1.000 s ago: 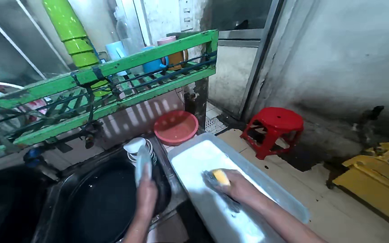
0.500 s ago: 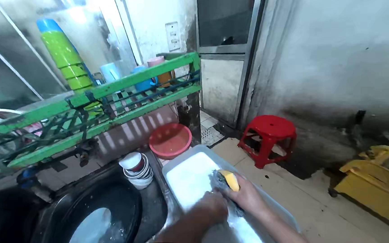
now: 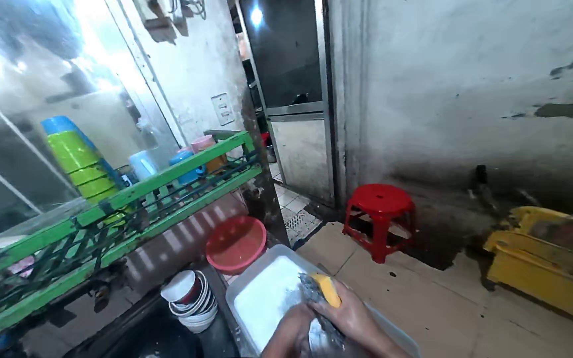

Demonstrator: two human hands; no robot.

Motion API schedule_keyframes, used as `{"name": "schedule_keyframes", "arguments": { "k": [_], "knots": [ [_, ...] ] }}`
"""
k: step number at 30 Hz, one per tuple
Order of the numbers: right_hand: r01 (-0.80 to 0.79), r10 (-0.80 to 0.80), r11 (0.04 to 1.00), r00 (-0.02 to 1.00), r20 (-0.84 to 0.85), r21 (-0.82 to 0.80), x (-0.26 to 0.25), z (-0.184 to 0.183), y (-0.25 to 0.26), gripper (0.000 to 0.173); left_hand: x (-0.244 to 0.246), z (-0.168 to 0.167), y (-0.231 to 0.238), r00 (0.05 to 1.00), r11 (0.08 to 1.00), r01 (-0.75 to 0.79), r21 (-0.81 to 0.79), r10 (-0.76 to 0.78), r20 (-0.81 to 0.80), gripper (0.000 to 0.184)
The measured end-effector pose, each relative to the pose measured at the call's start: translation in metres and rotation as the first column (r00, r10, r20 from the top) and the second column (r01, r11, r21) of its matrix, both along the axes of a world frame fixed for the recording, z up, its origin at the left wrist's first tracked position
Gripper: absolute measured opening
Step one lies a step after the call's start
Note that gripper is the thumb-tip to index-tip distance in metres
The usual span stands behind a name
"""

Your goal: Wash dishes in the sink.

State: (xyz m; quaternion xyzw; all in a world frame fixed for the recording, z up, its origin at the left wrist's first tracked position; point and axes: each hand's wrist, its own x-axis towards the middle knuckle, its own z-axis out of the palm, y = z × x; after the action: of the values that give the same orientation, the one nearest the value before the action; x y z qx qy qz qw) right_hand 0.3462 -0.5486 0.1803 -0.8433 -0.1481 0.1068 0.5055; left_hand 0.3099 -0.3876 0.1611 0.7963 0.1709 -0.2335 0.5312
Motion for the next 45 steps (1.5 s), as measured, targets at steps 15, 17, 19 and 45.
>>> {"name": "schedule_keyframes", "arguments": {
  "k": [15, 17, 19, 45],
  "knots": [
    [0.049, -0.045, 0.998, 0.993, -0.108, 0.038, -0.002, 0.006, 0.011, 0.070, -0.040, 0.055, 0.060, 0.696, 0.676, -0.578, -0.457, 0.701, 0.157, 0.058],
    [0.065, -0.049, 0.978, 0.995, -0.081, 0.198, -0.024, 0.016, 0.034, 0.071, -0.053, 0.067, 0.052, 0.665, 0.607, -0.532, -0.591, 0.731, 0.152, 0.078],
    [-0.026, 0.041, 0.956, 0.998, -0.045, 0.292, -0.043, 0.021, 0.062, 0.075, -0.066, 0.068, 0.031, 0.713, 0.618, -0.474, -0.627, 0.687, 0.138, 0.091],
    [0.382, -0.126, 0.705, 0.897, -0.423, 0.598, -0.004, 0.047, 0.118, 0.046, -0.076, 0.062, 0.055, 0.468, 0.525, -0.620, -0.583, 0.844, 0.263, 0.066]
  ]
}}
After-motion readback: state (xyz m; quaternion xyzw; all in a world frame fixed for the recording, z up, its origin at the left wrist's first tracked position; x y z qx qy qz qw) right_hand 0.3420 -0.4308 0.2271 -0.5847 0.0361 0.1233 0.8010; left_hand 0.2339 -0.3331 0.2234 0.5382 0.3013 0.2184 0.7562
